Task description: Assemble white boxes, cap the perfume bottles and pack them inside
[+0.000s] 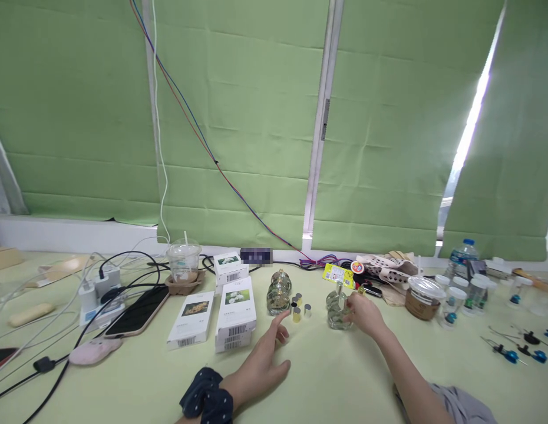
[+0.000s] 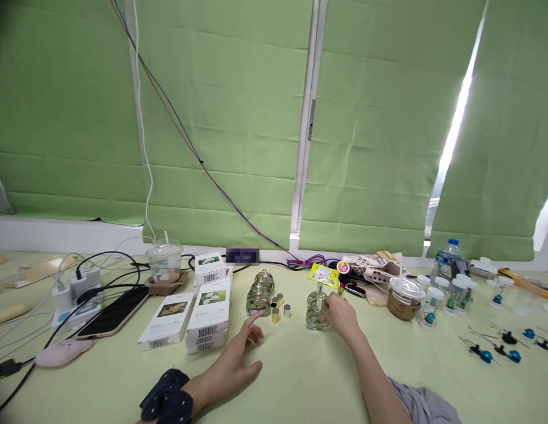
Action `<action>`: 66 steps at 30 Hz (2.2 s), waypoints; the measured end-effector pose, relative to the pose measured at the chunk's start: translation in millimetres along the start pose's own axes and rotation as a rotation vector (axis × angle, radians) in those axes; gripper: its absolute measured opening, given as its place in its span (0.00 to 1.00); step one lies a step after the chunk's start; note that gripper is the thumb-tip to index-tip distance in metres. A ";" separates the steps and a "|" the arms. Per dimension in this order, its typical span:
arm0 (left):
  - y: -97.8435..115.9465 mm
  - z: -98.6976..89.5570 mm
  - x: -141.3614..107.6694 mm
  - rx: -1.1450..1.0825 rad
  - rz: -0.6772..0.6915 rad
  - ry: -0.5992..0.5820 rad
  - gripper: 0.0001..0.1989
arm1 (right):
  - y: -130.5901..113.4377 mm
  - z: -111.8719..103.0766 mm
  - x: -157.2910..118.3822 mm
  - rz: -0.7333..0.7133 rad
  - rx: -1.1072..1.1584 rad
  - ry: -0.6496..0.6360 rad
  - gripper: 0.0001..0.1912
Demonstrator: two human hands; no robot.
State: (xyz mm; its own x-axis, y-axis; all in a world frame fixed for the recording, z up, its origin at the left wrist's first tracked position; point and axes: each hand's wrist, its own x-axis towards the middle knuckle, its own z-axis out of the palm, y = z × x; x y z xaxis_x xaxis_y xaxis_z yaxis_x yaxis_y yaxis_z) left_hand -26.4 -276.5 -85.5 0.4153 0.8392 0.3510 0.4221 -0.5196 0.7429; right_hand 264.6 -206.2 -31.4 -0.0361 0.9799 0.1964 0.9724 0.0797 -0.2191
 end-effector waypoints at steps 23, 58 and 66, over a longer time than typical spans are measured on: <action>-6.3 -1.5 3.2 0.122 -0.145 0.211 0.19 | -52.0 10.8 -7.2 -0.175 0.229 0.094 0.02; -36.7 -10.2 13.0 -0.024 -0.122 0.425 0.24 | -114.0 49.1 0.5 -0.426 0.602 0.100 0.09; -29.2 -12.7 13.9 -0.004 -0.155 0.368 0.17 | -92.2 65.3 -0.1 -0.343 0.587 0.096 0.12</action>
State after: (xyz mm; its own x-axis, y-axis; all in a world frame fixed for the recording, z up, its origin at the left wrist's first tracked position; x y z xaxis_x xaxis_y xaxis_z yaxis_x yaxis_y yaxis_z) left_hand -43.2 -247.7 -95.1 0.0305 0.9094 0.4148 0.4539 -0.3823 0.8049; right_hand 159.9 -201.6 -73.6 -0.2734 0.8630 0.4249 0.6224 0.4955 -0.6059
